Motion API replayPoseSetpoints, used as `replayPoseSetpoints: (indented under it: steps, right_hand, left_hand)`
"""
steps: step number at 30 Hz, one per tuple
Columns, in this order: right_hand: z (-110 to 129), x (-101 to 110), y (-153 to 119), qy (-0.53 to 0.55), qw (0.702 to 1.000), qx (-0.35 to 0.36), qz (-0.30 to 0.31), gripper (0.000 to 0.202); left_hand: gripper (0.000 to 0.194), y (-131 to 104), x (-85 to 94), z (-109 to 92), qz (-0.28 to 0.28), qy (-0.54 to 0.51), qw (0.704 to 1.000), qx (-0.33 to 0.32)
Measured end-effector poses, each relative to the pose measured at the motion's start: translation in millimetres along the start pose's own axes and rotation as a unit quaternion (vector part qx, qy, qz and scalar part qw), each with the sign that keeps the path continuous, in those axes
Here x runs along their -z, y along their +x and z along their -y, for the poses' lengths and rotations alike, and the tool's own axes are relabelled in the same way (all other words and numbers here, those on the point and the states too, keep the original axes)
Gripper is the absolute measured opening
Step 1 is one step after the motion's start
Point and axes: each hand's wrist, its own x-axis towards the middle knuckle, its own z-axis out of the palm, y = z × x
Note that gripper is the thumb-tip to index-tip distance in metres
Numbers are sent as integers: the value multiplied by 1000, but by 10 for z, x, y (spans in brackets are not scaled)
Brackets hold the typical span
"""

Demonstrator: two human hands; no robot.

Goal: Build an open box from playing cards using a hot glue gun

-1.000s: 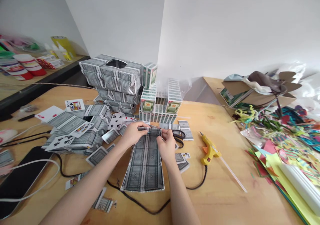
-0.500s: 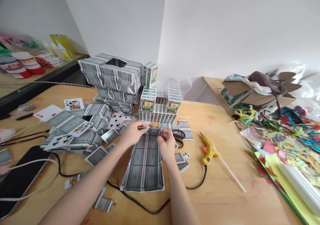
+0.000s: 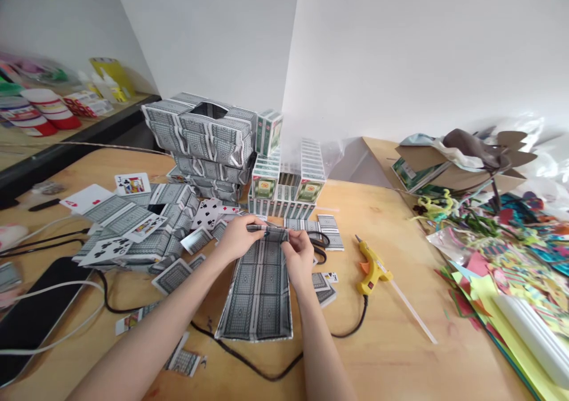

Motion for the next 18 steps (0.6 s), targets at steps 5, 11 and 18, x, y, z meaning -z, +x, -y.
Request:
replayPoseSetpoints:
  steps: [5,11,18]
  right_hand:
    - [-9,27,-18,22,1000,-16,-9,14]
    - [-99,64,-9,33,999,-27,5,14]
    - [-30,47,-18,55,998,-17,4,15]
  left_hand:
    - [12,3,-7,16,-2,9,1000,1]
    - [12,2,-7,20,-1,3,1000,2]
    - [12,-5,5,-17,0,8,1000,3]
